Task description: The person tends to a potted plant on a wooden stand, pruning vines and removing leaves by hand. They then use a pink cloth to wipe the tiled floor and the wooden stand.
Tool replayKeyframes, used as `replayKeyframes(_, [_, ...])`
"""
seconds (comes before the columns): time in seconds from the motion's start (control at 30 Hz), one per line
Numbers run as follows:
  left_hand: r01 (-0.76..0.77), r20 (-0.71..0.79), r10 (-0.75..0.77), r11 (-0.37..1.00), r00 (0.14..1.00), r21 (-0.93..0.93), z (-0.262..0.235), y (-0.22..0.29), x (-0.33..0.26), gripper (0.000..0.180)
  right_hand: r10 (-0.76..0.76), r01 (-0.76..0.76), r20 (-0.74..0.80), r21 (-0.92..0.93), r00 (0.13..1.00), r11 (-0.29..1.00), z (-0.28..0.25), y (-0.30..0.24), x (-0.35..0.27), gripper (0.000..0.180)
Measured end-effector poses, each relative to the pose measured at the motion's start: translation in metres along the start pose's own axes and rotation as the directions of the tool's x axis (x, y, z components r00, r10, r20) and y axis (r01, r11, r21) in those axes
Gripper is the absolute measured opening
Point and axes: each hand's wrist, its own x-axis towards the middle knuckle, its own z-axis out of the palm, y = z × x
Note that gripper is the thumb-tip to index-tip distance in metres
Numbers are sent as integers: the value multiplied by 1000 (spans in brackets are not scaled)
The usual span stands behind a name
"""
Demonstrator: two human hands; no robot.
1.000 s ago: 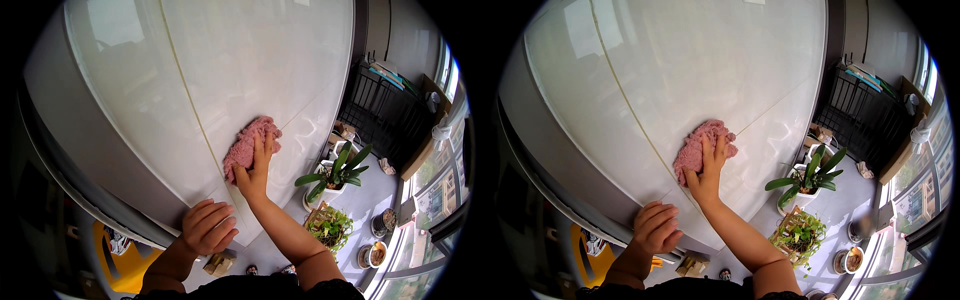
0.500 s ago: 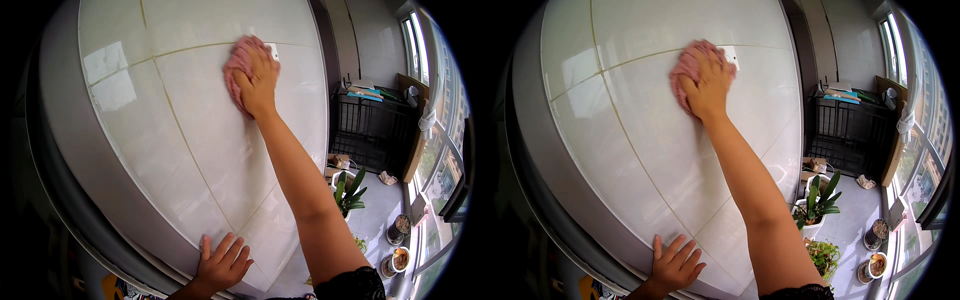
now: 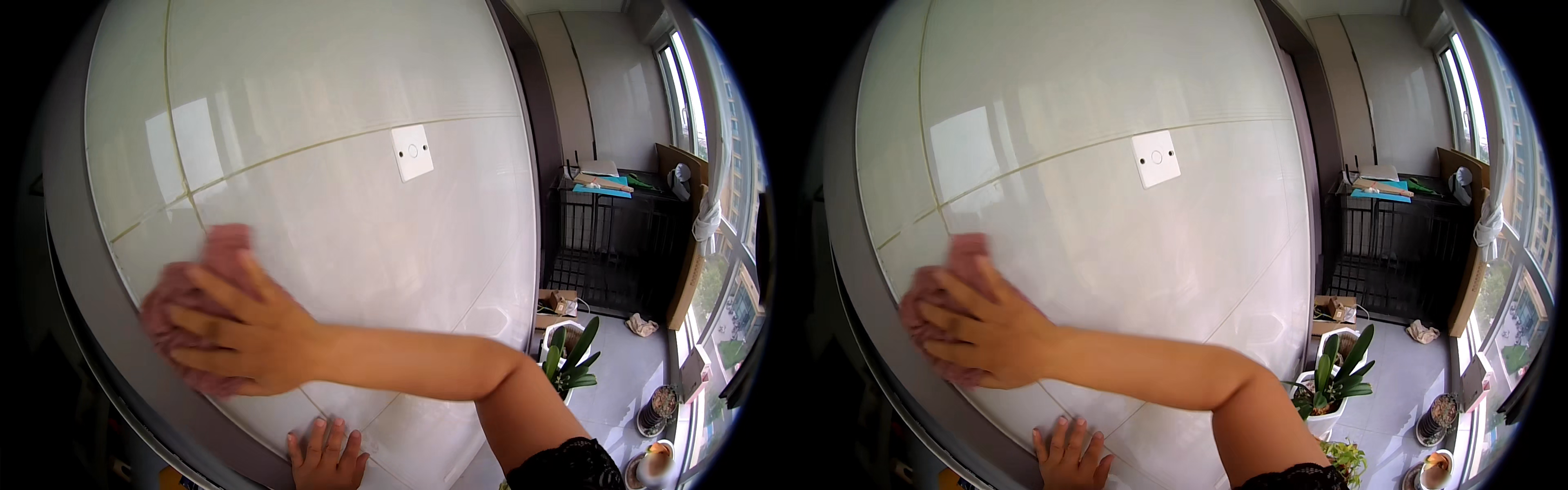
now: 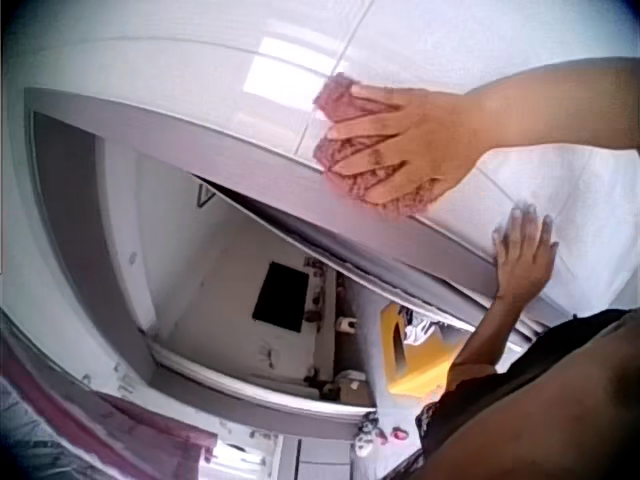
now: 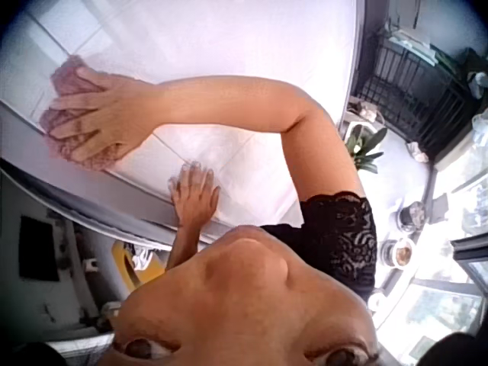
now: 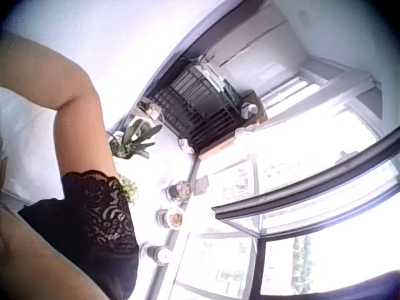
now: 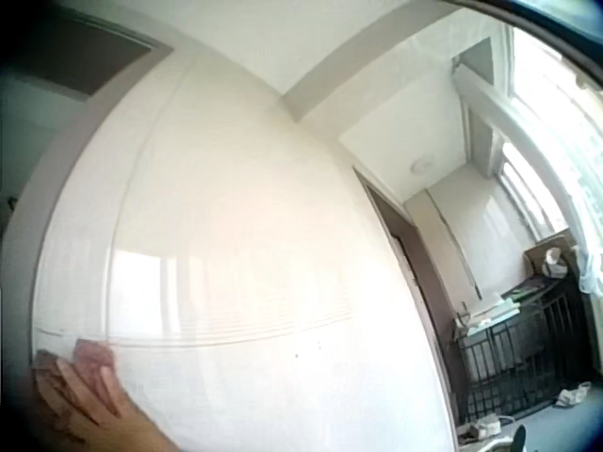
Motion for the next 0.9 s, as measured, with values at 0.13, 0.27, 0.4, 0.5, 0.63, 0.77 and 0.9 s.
replayKeyframes(0.13, [133, 8, -138, 966, 990, 220, 13, 9, 27, 51, -284, 284, 8, -75, 959, 956, -29, 108, 116, 50])
replayKeyframes(0.27, [206, -92, -185, 920, 978, 334, 30, 23, 52, 52, 221, -302, -227, -443, 949, 844, -128, 298, 102, 58])
replayKeyframes(0.4, [218, -127, -181, 881, 975, 419, 35, 19, 60, 59, 538, -732, -498, -427, 681, 531, -209, 376, -49, 60])
replayKeyframes(0.5, [212, -113, -179, 862, 977, 461, 43, 28, 59, 59, 660, -866, -563, -367, 498, 340, -248, 351, -209, 54])
replayKeyframes(0.63, [234, -116, -203, 843, 972, 484, 66, 39, 67, 65, 805, -969, -589, -234, 75, -81, -228, 193, -447, 60])
replayKeyframes(0.77, [105, -83, -78, 907, 994, 407, 98, 74, 99, 59, 882, -975, -462, -141, -88, -171, -161, -62, -509, 69])
replayKeyframes(0.9, [-2, 53, -17, 941, 998, 339, 135, 102, 102, 47, 937, -955, -191, -108, 293, 276, -108, -128, -397, 69])
